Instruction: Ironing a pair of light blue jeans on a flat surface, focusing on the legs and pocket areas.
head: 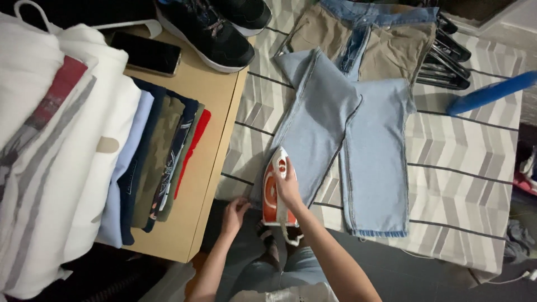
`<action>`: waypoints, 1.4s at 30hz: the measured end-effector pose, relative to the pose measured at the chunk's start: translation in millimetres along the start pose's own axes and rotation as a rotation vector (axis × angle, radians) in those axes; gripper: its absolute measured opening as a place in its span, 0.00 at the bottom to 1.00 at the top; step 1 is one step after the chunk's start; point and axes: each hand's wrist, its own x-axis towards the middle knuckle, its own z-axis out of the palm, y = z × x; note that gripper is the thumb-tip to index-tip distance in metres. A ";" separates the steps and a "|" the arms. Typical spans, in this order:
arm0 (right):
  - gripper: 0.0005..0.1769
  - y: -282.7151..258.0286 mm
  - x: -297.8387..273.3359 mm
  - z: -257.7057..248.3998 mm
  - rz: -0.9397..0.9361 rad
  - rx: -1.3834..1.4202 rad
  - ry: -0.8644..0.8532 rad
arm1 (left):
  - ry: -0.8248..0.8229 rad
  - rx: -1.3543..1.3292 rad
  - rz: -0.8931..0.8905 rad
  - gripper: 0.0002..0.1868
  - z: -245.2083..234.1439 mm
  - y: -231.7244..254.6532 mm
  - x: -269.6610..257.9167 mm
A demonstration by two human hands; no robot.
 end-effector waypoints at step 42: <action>0.46 -58.2 -44.4 -56.1 -0.046 -0.186 -0.086 | -0.098 0.105 -0.143 0.23 -20.1 42.5 -11.9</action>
